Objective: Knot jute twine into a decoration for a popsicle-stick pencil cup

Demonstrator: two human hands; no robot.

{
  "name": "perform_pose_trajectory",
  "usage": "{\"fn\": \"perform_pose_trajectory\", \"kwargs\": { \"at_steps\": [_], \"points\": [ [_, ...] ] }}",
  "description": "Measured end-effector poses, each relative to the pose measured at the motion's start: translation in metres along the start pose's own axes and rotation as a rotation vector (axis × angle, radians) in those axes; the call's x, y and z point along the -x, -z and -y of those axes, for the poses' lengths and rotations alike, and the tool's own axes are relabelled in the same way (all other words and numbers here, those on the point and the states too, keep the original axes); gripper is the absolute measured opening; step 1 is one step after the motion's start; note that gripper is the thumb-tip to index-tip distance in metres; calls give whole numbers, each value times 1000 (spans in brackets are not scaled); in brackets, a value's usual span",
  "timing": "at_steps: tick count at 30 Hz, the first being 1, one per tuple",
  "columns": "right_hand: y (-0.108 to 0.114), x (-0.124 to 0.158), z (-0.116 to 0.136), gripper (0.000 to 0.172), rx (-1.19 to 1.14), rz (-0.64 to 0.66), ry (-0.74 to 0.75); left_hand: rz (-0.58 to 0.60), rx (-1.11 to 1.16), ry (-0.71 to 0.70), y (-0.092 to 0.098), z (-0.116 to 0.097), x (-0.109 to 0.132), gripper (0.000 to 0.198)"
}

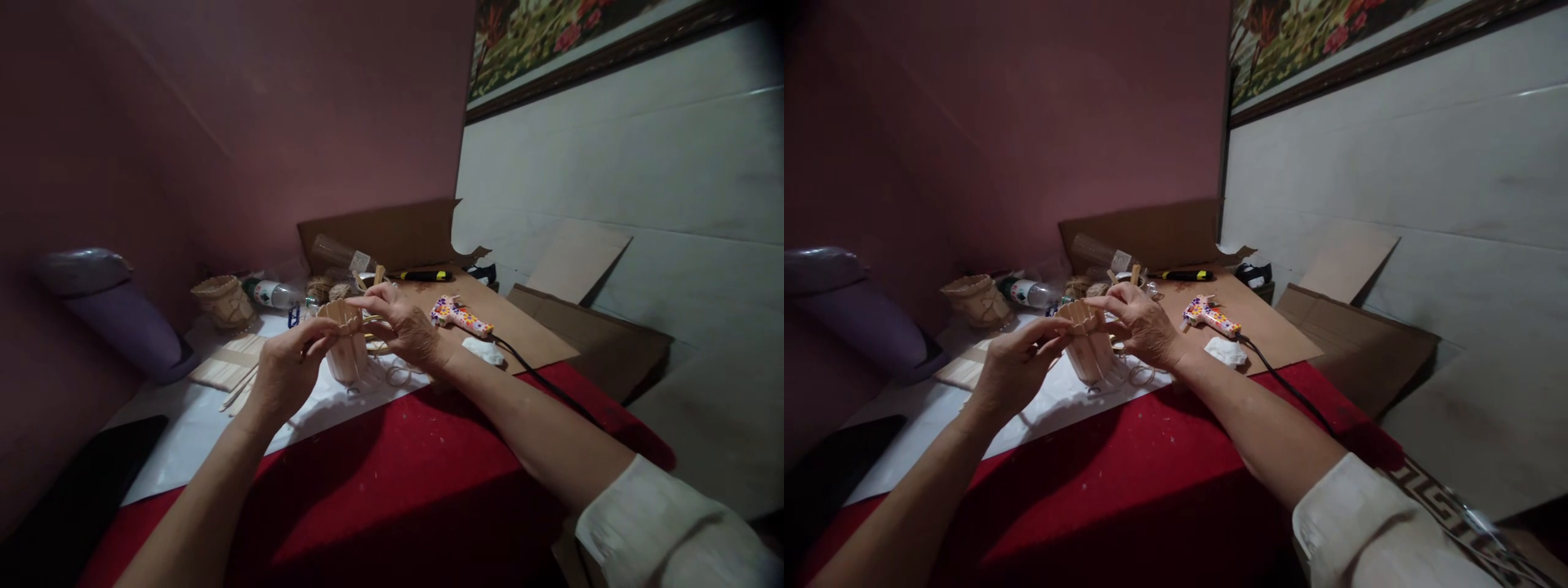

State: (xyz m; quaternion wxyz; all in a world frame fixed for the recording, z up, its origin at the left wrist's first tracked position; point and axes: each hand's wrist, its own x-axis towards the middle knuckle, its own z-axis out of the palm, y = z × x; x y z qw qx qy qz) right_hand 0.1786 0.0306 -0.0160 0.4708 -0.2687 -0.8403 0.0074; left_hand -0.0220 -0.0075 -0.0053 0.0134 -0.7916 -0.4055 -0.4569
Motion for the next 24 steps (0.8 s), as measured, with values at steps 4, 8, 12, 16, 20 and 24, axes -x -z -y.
{"fn": "perform_pose_trajectory", "kwargs": {
  "at_steps": [4, 8, 12, 16, 20, 24],
  "points": [
    [0, -1, -3, 26, 71, 27, 33, 5, -5, -13, 0, -1, -1, 10],
    [1, -2, -3, 21, 48, 10, 28, 8, -4, -1, 0, -3, -1, 10],
    [0, -1, -3, 23, -48, 9, -10, 16, 8, 7, 0, -3, -1, 11],
    [-4, 0, -6, 29, -221, -17, -61, 17, 11, 21, -2, -1, 0, 11],
    [-7, 1, -7, 28, -269, -17, -100, 15, 7, 15, -2, 0, 0, 10],
    [-6, 4, -2, 29, -269, -21, -104, 29, -25, 16, 3, -5, 0, 9]
  ]
}}
